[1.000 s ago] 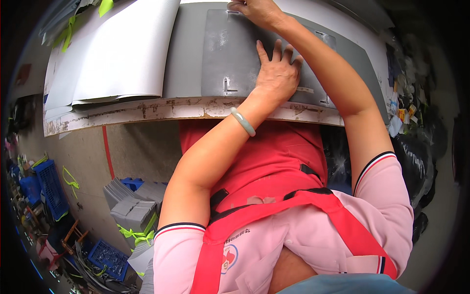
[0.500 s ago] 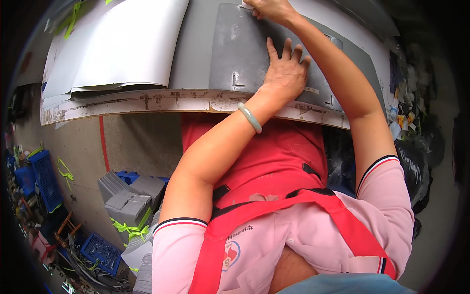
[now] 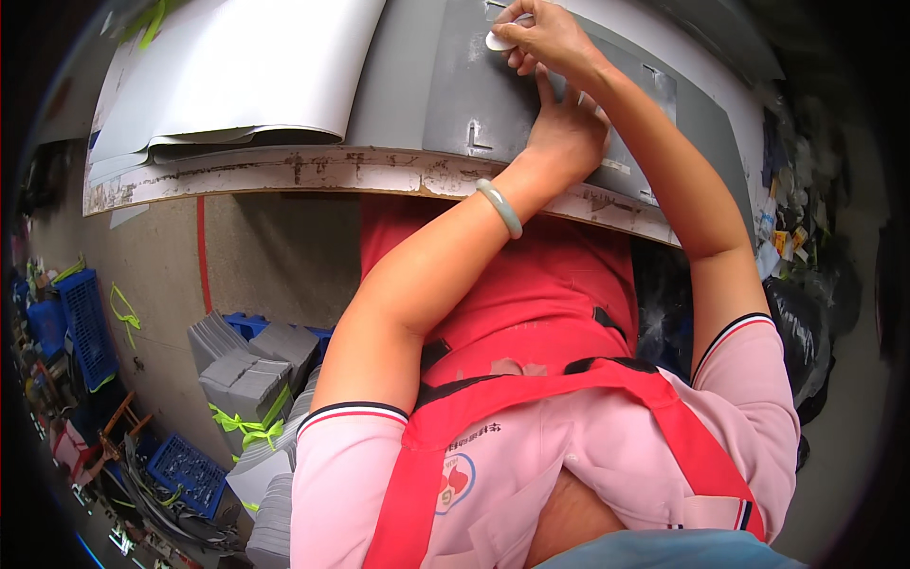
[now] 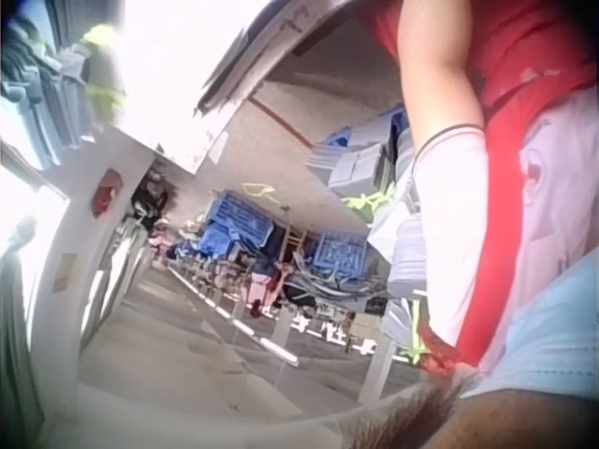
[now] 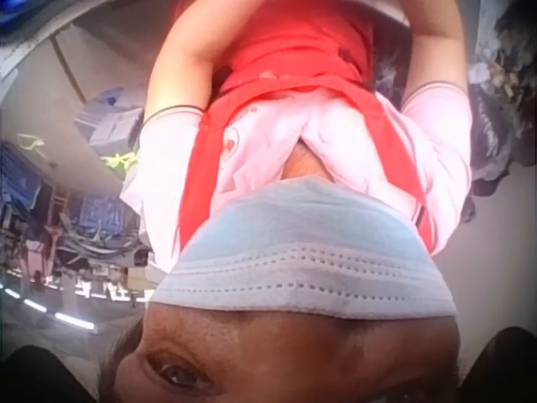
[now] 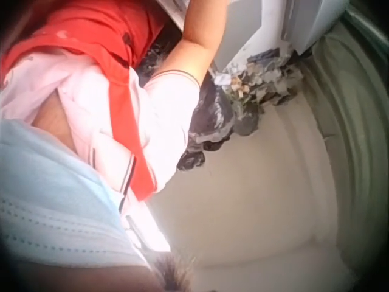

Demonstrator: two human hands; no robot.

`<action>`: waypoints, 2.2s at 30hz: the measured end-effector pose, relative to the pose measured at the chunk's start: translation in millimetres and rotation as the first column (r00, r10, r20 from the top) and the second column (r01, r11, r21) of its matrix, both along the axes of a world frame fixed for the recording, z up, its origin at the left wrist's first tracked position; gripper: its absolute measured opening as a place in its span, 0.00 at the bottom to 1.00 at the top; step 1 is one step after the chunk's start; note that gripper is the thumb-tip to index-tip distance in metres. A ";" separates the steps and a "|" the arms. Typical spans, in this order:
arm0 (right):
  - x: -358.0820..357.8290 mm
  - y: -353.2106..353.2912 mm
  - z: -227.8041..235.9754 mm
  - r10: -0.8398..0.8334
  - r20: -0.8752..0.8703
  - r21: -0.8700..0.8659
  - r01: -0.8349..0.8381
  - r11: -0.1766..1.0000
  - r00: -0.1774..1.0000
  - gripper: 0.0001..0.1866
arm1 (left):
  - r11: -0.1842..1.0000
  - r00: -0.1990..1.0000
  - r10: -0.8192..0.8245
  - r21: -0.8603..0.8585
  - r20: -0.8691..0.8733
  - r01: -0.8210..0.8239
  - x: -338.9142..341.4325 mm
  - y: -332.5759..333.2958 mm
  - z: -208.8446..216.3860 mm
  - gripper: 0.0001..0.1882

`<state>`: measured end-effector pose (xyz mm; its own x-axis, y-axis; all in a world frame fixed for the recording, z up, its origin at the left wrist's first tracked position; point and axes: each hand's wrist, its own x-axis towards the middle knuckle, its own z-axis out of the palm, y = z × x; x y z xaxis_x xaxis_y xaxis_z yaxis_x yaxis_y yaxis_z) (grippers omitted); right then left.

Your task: The person is seen cleaning and preparing large plastic or metal sheets, possibly for use in a manufacturing or packaging process.

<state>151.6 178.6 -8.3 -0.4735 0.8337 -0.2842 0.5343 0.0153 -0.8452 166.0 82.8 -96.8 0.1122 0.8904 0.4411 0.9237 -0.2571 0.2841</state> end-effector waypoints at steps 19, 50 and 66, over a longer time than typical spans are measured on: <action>24.1 -84.1 7.6 0.489 0.222 0.006 -0.503 0.865 0.844 0.11 | 0.990 0.999 -0.034 0.138 0.022 0.030 -6.2 3.4 -13.1 0.27; 265.0 30.3 -53.7 -0.418 0.162 0.482 0.298 0.824 0.894 0.17 | 0.995 0.985 -0.085 -0.047 0.149 0.093 1.1 -2.1 28.3 0.17; 284.1 28.4 -48.9 -0.461 -0.737 -0.486 0.087 0.870 0.494 0.20 | 0.810 0.735 -0.586 0.216 0.341 0.546 33.6 -85.3 56.6 0.08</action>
<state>435.7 207.1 -57.2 -0.4078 0.8931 -0.1899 -0.4654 -0.3823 -0.7983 199.5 -2.4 -40.2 0.3907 0.6669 0.6345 0.4242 -0.7422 0.5189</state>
